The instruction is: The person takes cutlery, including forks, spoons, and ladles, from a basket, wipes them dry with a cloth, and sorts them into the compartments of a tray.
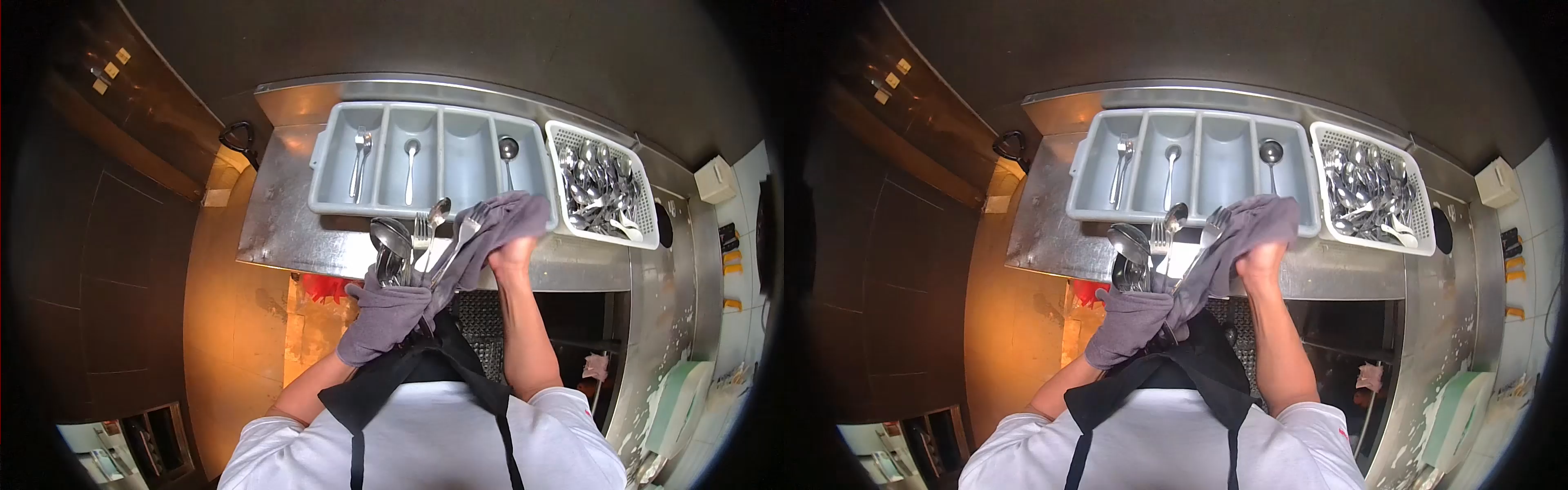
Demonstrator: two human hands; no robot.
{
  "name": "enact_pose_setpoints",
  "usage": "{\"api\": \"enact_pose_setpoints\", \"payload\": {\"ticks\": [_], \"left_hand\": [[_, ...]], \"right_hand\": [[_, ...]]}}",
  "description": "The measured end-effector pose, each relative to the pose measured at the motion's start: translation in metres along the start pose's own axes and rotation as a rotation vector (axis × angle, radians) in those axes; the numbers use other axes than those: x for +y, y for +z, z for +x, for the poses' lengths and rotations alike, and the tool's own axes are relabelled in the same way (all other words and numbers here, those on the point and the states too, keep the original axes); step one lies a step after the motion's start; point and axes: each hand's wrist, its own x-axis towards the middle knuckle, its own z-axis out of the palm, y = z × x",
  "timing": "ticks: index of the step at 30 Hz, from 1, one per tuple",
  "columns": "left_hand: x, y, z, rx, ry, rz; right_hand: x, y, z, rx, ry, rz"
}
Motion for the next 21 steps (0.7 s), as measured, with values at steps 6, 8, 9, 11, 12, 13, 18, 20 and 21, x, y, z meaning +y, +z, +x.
{"api": "enact_pose_setpoints", "payload": {"ticks": [6, 8, 9, 11, 12, 13, 18, 20, 21], "left_hand": [[0.017, 0.016, -0.006, 0.014, 0.283, 1.146], [0.012, 0.028, -0.009, 0.065, 0.430, 1.852], [0.014, 0.028, -0.012, 0.136, 0.497, 2.222], [0.018, 0.025, -0.011, 0.271, 0.459, 2.413], [0.021, 0.025, -0.008, 0.387, 0.331, 2.603], [0.024, 0.025, -0.003, 0.502, 0.061, 2.828], [0.060, -0.014, -0.024, 0.390, 0.573, 2.632], [0.069, -0.018, -0.025, 0.381, 0.614, 2.873], [0.073, -0.032, -0.022, 0.368, 0.464, 3.031]], "right_hand": [[0.035, 0.047, -0.050, -0.073, 0.120, -0.669], [0.027, 0.067, -0.038, 0.002, 0.207, -0.668], [0.027, 0.078, -0.038, 0.030, 0.280, -0.631], [0.046, 0.077, -0.042, -0.276, -0.063, -1.097], [0.066, 0.073, -0.057, -0.260, -0.002, -0.932], [0.083, 0.076, -0.067, -0.244, 0.060, -0.768], [0.115, 0.077, -0.009, -0.510, 0.415, -0.786], [0.121, 0.080, 0.006, -0.515, 0.457, -0.737], [0.131, 0.067, 0.010, -0.529, 0.460, -0.690]]}}
